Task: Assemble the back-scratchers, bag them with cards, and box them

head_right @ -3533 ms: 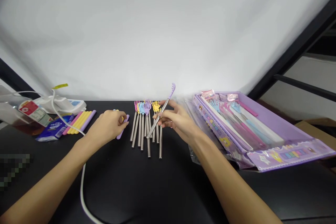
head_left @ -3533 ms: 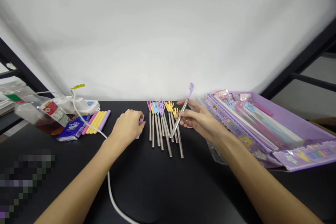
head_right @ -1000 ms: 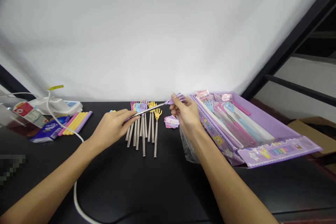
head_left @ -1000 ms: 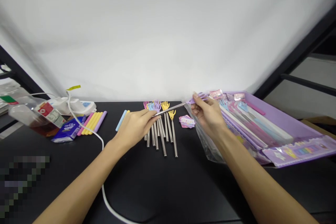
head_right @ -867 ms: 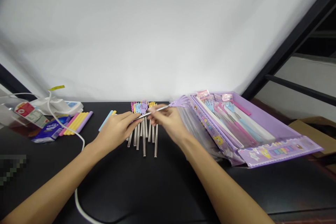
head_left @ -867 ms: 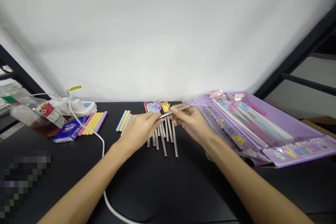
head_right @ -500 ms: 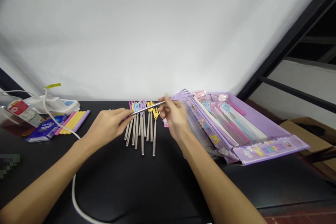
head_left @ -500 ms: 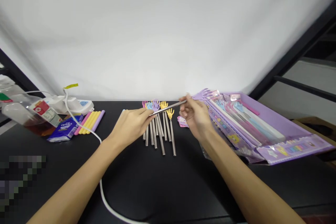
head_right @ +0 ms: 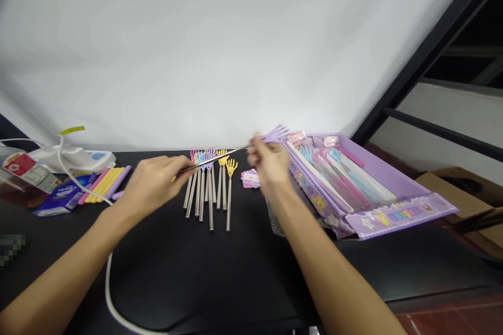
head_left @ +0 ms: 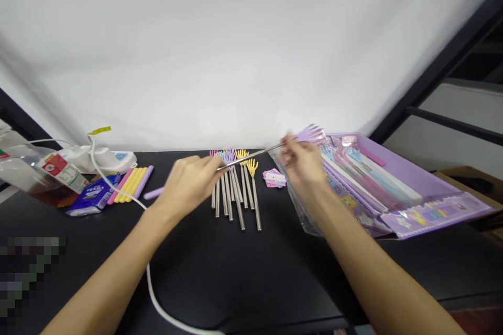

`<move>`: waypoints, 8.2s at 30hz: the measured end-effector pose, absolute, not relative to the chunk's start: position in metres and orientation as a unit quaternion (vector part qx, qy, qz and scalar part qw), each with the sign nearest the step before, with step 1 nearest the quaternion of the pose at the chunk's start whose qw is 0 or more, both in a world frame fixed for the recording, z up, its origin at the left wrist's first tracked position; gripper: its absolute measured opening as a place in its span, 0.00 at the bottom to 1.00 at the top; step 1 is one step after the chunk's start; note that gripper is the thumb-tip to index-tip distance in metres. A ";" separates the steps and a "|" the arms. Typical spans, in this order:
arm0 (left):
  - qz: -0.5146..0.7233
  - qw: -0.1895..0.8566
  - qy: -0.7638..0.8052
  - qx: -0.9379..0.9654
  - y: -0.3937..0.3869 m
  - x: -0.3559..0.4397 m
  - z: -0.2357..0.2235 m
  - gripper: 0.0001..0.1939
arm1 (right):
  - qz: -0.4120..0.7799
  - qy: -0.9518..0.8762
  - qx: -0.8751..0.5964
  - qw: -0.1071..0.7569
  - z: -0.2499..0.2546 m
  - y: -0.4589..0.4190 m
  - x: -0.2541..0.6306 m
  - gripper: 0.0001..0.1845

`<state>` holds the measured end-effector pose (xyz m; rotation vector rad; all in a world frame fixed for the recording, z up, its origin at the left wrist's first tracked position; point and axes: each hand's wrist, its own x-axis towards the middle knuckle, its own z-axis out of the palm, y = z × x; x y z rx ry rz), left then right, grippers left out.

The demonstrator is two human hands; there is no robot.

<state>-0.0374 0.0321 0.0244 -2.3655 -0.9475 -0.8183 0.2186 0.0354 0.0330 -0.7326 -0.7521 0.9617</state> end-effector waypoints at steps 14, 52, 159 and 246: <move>-0.328 0.304 -0.293 -0.845 0.031 -0.017 0.013 0.10 | 0.506 -0.415 -0.331 0.680 0.022 0.028 0.202 0.21; -0.379 0.344 -0.246 -0.823 0.030 -0.019 0.022 0.06 | 0.342 -0.189 -0.332 0.859 0.033 0.039 0.266 0.20; -0.362 0.345 -0.281 -0.819 0.029 -0.026 0.026 0.07 | 0.458 -0.264 -0.321 0.786 0.035 0.024 0.237 0.24; -0.368 0.338 -0.292 -0.815 0.032 -0.004 0.017 0.11 | 0.525 -0.321 -0.308 0.726 0.012 0.025 0.210 0.26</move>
